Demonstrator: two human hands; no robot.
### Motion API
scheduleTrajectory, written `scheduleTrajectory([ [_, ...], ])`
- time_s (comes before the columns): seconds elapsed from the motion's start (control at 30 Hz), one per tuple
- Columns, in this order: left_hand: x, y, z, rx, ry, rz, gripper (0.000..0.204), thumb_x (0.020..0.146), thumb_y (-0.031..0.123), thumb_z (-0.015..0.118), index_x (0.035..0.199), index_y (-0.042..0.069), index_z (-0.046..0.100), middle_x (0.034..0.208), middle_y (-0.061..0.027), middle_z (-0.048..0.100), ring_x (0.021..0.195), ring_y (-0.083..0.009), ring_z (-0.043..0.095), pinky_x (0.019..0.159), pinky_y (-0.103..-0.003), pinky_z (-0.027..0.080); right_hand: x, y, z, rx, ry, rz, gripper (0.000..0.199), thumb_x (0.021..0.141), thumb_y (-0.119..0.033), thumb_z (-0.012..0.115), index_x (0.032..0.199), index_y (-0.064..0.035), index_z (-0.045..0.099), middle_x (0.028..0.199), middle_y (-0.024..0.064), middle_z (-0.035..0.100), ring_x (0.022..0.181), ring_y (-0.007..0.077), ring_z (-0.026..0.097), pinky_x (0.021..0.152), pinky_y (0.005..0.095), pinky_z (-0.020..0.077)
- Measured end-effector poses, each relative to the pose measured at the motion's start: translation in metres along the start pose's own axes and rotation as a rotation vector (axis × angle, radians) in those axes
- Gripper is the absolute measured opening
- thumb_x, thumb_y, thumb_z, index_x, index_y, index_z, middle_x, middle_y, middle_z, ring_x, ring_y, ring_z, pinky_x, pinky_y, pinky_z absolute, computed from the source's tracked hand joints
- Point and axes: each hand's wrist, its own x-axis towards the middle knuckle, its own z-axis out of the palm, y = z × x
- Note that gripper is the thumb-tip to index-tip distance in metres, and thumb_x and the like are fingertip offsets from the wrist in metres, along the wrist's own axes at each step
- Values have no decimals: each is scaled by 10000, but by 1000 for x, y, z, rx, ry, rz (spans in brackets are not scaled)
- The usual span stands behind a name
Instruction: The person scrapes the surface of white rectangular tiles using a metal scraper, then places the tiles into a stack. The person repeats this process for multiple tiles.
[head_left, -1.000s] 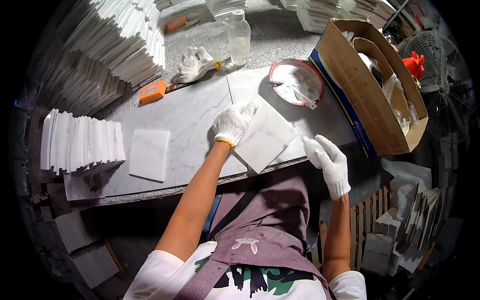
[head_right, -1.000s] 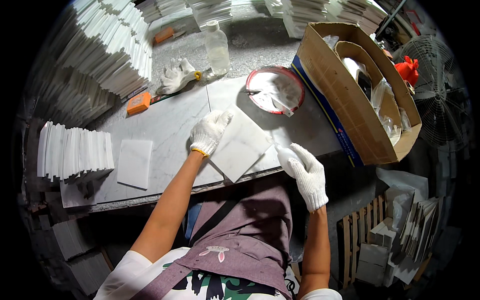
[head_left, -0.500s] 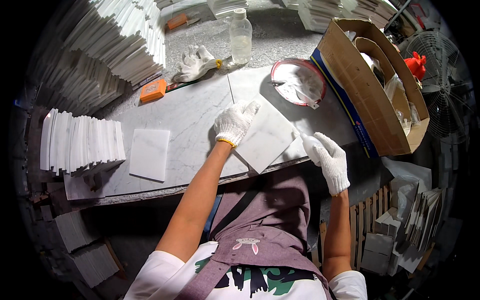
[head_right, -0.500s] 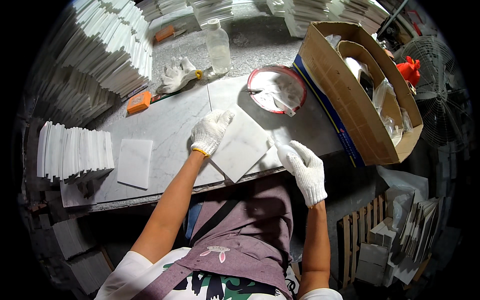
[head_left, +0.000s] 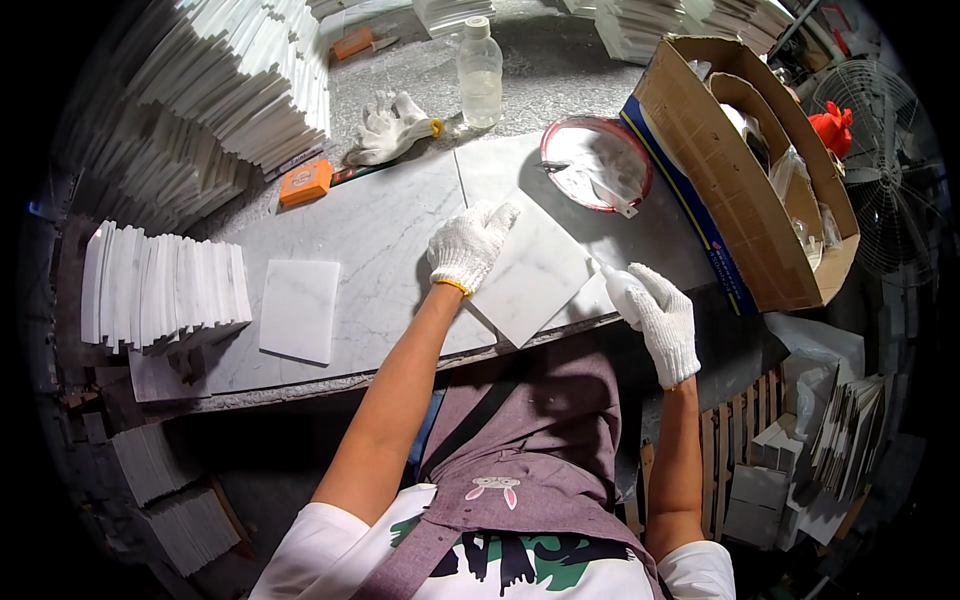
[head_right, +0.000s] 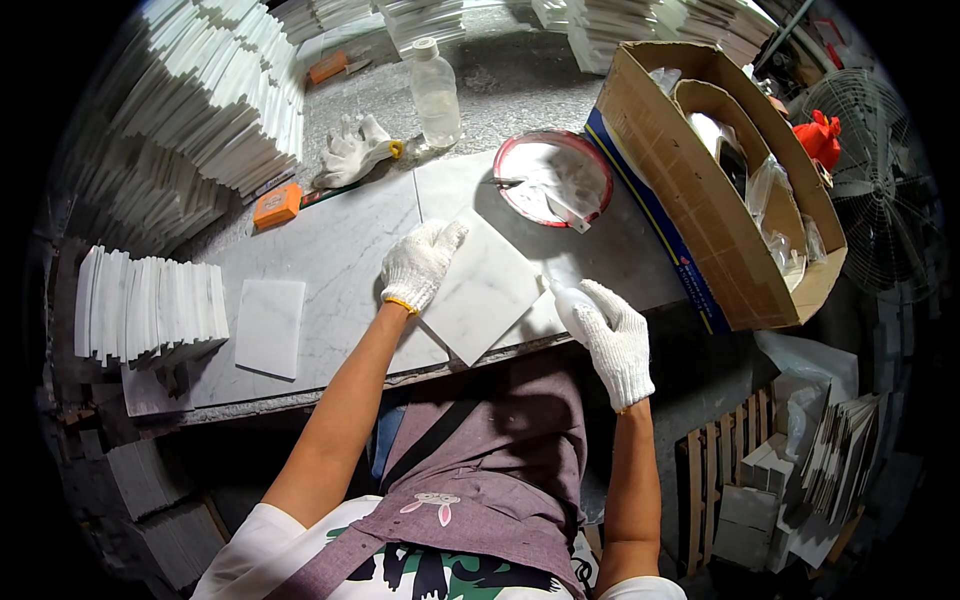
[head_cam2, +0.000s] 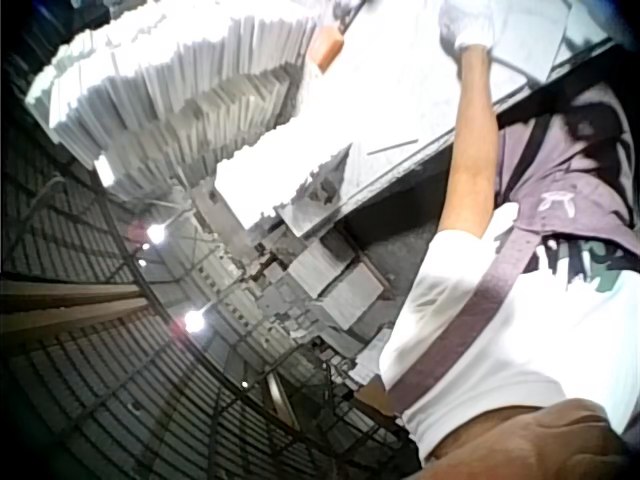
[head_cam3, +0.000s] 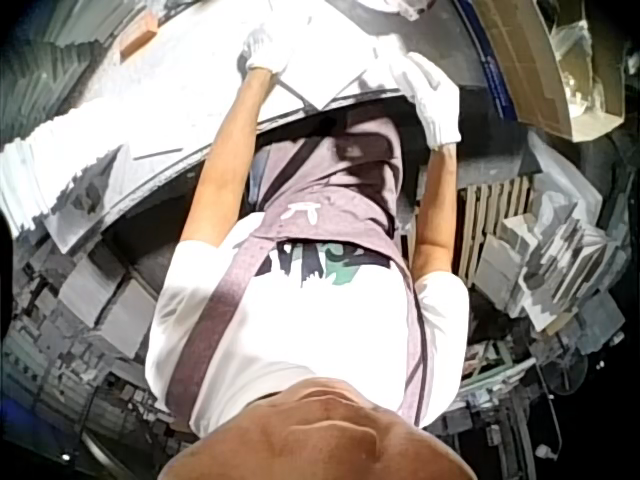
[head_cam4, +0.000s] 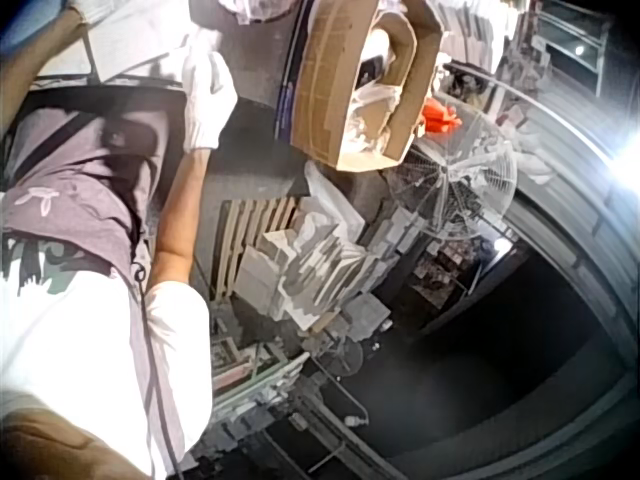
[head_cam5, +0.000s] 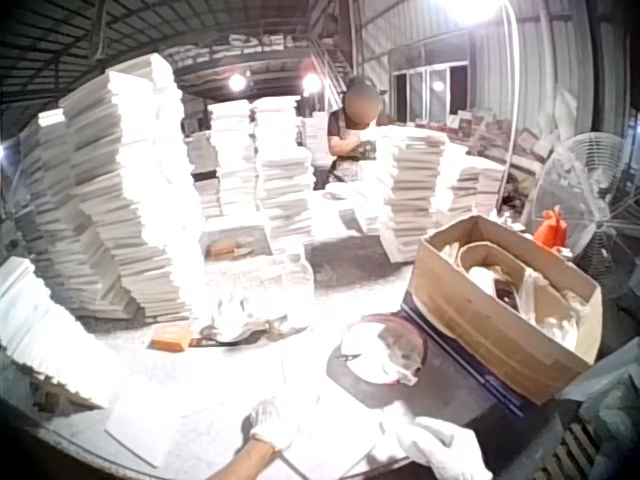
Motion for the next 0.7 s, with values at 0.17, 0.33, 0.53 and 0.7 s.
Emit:
scheduleTrajectory([
  [0.17, -1, 6, -5, 20, -54, -46, 454, 902, 564, 520, 968, 156, 707, 969, -116, 694, 916, -349, 642, 793, -449, 483, -1, -2, 0, -11, 2, -5, 406, 867, -152, 659, 1224, 40, 630, 1156, 156, 686, 1046, 188, 647, 938, 294, 484],
  [0.33, -1, 6, -6, 18, -48, -44, 455, 898, 572, 522, 966, 161, 707, 960, -117, 694, 915, -352, 642, 793, -452, 482, -1, -2, 0, -22, 3, -12, 396, 869, -143, 654, 1221, 38, 633, 1155, 154, 686, 1054, 187, 644, 947, 297, 481],
  [0.53, -1, 5, -4, 47, -44, -49, 461, 897, 578, 520, 949, 157, 701, 952, -117, 693, 910, -353, 641, 786, -456, 480, -7, -9, -4, 88, -29, 31, 446, 902, -137, 640, 1312, 22, 567, 1222, 122, 652, 992, 165, 641, 826, 268, 515],
  [0.7, 0, 3, -3, 52, -33, -22, 458, 898, 580, 515, 928, 159, 694, 935, -117, 689, 897, -355, 637, 773, -456, 478, -5, 10, -20, 458, -122, 62, 589, 951, -151, 592, 1477, -23, 360, 1237, 72, 596, 904, 145, 622, 670, 233, 492],
])
